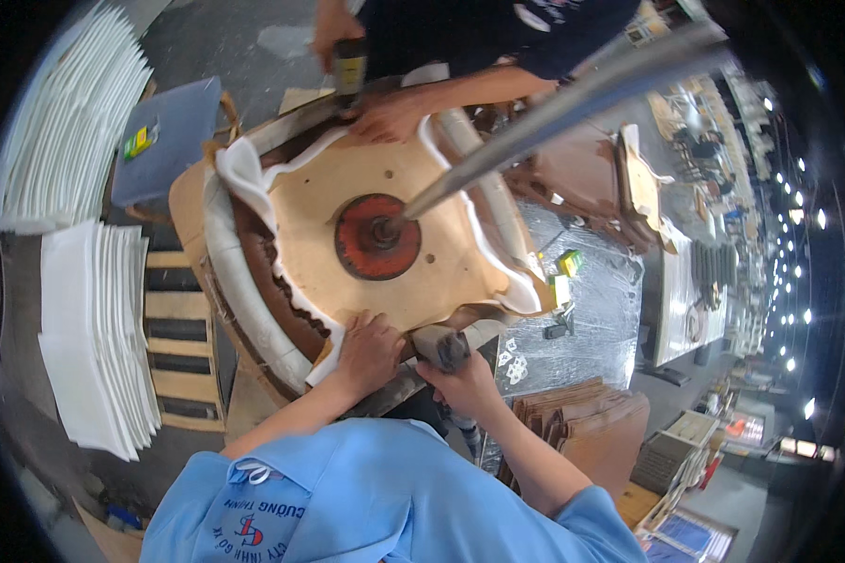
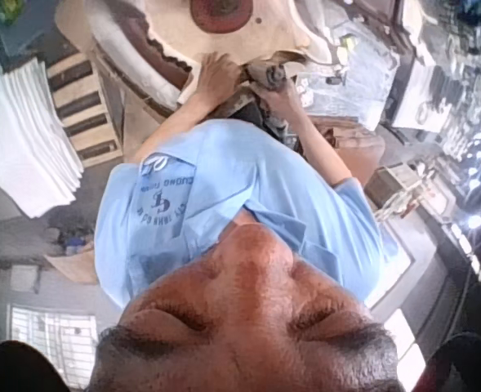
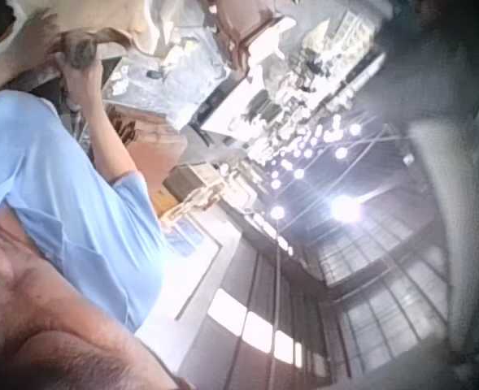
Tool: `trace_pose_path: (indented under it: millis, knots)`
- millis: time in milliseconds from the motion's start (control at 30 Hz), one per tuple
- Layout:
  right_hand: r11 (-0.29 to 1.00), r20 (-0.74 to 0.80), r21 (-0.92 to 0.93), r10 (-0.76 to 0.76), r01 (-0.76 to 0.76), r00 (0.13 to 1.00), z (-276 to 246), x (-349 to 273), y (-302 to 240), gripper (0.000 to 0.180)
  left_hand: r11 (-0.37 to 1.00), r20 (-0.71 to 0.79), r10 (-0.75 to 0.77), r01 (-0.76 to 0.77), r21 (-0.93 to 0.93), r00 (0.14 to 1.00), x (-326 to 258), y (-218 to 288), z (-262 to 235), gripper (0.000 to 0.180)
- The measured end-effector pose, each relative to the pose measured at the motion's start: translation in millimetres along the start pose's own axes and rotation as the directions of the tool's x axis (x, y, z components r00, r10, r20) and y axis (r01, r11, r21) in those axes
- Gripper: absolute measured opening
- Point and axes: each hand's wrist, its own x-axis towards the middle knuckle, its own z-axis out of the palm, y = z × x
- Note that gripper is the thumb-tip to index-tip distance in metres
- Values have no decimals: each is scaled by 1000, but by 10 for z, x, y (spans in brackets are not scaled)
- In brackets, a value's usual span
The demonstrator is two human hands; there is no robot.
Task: The person uses a pneumatic staple gun to attach white foam padding to a wooden chair seat base while a coworker assists by holding the seat and placing a brown leather cushion on top. The person then places a cardboard sheet over the padded seat and repeats the process with another foam piece.
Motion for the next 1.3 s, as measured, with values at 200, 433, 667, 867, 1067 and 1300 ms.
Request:
trace_pose_path:
  millis: [200, 433, 667, 867, 1067, 1300]
  knots:
    - [962, -170, 254, -56, 99, 984, -390, -412, 469, 30, 993, 53, 63, -57, -106, 997, 546, 298, -90, 38]
    - [988, -178, 107, -87, 108, 980, -694, -129, 368, 26, 980, -54, 200, -199, 23, 978, 820, 377, 323, 41]
    - [999, -60, 7, -44, 44, 997, -874, 202, 178, 32, 990, -147, 131, -136, -23, 980, 866, 375, 490, 26]
    - [998, -37, -68, 8, -10, 999, -924, 368, 89, 32, 996, -122, 60, -67, -52, 991, 881, 400, 473, 23]
    - [993, 6, -121, -15, 16, 1000, -912, 432, -78, 32, 996, -82, 53, -59, -68, 995, 865, 405, 418, 25]
    - [957, -19, -263, -131, 121, 991, -858, 504, -73, 36, 996, -70, 58, -63, -68, 996, 878, 385, 423, 24]
